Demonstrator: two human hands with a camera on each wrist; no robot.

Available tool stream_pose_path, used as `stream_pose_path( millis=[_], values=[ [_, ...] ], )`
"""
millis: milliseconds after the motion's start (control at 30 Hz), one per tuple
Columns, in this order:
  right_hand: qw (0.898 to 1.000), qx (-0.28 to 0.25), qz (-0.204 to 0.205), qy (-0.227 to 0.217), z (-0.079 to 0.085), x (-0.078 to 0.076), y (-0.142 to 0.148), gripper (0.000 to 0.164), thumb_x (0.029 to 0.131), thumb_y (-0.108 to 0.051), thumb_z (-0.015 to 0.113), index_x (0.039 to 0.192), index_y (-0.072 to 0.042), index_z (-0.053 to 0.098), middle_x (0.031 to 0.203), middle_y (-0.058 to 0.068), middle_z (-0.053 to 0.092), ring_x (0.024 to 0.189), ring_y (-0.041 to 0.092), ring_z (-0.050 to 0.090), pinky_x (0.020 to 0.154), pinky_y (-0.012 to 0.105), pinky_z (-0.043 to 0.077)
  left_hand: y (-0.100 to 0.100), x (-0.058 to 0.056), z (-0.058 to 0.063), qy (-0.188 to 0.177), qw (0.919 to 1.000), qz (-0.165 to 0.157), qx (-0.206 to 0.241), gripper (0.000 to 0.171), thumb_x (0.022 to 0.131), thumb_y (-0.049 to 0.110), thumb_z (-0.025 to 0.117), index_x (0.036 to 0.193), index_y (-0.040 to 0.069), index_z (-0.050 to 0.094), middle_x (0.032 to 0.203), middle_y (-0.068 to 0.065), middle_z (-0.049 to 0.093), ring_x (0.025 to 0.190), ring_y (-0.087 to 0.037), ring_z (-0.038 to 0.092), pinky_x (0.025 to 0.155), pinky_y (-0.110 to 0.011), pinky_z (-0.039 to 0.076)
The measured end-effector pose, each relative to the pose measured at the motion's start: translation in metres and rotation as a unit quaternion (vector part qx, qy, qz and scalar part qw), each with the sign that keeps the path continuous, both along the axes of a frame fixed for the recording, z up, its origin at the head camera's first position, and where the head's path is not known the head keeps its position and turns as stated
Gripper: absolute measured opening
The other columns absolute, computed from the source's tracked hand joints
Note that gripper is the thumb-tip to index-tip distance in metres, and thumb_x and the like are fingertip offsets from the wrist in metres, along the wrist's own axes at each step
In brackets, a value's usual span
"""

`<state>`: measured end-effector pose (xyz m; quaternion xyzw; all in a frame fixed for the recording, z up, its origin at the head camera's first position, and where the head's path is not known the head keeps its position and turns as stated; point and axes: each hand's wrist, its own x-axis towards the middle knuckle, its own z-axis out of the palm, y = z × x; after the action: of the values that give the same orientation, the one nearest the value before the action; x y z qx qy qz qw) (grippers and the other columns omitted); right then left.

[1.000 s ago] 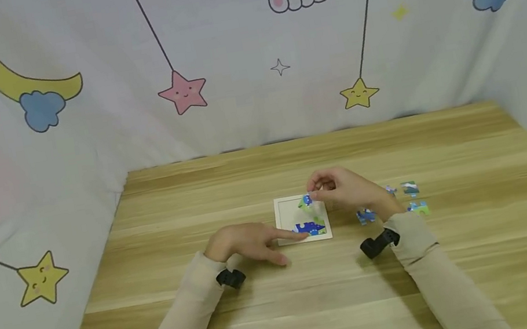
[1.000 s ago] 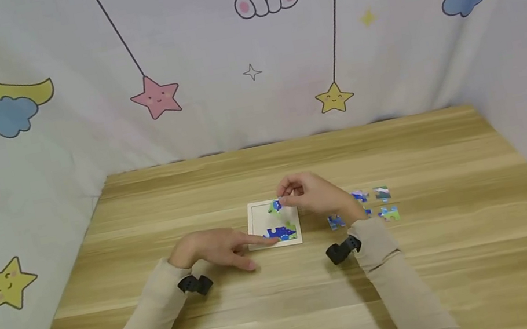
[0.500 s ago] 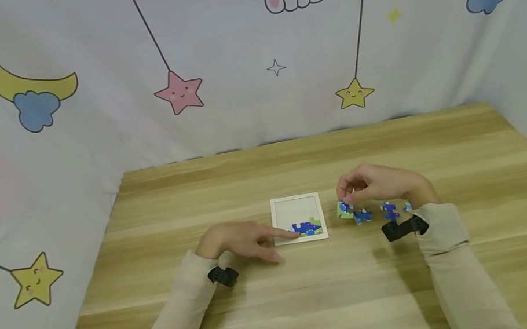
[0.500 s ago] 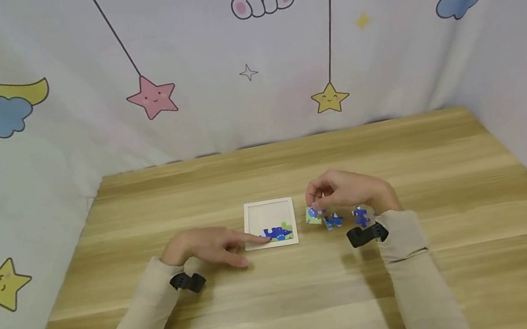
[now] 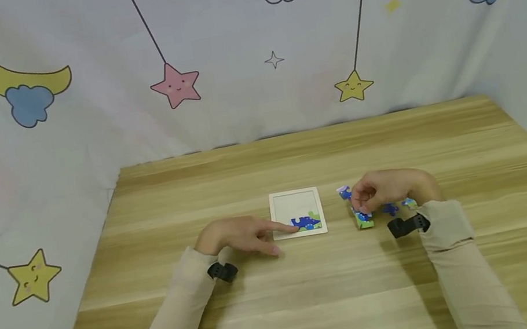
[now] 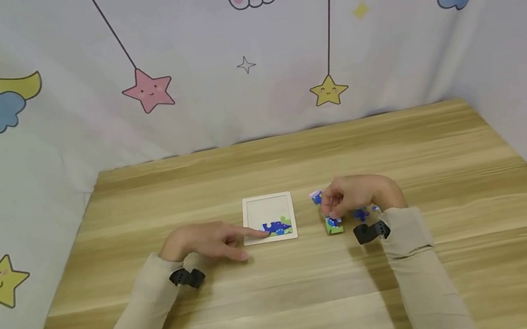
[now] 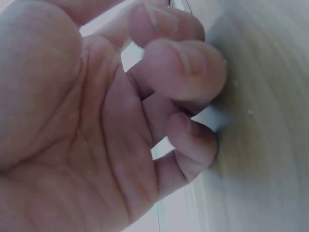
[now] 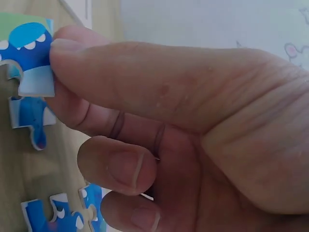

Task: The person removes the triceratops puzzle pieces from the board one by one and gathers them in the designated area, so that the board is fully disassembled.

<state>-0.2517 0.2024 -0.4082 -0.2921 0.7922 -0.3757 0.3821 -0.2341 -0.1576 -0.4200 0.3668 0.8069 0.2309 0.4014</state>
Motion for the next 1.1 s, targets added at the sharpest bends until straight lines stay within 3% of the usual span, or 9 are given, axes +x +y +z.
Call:
stream_pose_path(
  millis=[367, 633, 933, 1100],
  values=[
    [0.999, 0.033, 0.034, 0.012, -0.002, 0.011, -0.001, 0.007, 0.092, 0.005, 0.065, 0.09, -0.001, 0.065, 0.076, 0.002, 0.06, 0.067, 0.011, 0.049, 0.062, 0.024, 0.041, 0.003, 0.0, -0.003, 0.006, 1.0, 0.005, 0.002, 0.054, 0.099, 0.033, 0.064, 0.15, 0.035, 0.046, 0.063, 0.007, 0.036, 0.054, -0.009, 0.032, 0.057, -0.025, 0.033],
    [0.998, 0.065, 0.012, 0.012, 0.003, 0.013, -0.006, 0.007, 0.09, 0.005, 0.066, 0.091, -0.002, 0.068, 0.076, 0.001, 0.061, 0.067, 0.011, 0.048, 0.059, 0.024, 0.039, 0.002, 0.001, -0.002, 0.002, 0.9999, 0.015, -0.003, 0.054, 0.099, 0.033, 0.064, 0.15, 0.036, 0.046, 0.061, 0.007, 0.037, 0.052, -0.008, 0.033, 0.056, -0.025, 0.035],
    [0.999, 0.049, 0.013, 0.012, 0.011, 0.012, -0.004, 0.006, 0.09, 0.005, 0.065, 0.094, 0.002, 0.069, 0.08, 0.003, 0.065, 0.069, 0.01, 0.05, 0.062, 0.025, 0.042, 0.0, 0.0, 0.002, 0.006, 0.9997, 0.022, -0.004, 0.054, 0.099, 0.033, 0.065, 0.149, 0.037, 0.046, 0.06, 0.008, 0.036, 0.051, -0.007, 0.032, 0.055, -0.024, 0.033],
    [0.999, 0.053, 0.002, 0.008, 0.01, 0.015, -0.003, 0.009, 0.091, 0.006, 0.063, 0.093, 0.002, 0.071, 0.082, 0.004, 0.066, 0.068, 0.011, 0.049, 0.063, 0.025, 0.042, 0.0, 0.002, -0.002, -0.002, 0.9997, 0.022, 0.0, 0.054, 0.098, 0.034, 0.066, 0.148, 0.036, 0.048, 0.061, 0.008, 0.035, 0.052, -0.007, 0.031, 0.056, -0.024, 0.033]
  ],
)
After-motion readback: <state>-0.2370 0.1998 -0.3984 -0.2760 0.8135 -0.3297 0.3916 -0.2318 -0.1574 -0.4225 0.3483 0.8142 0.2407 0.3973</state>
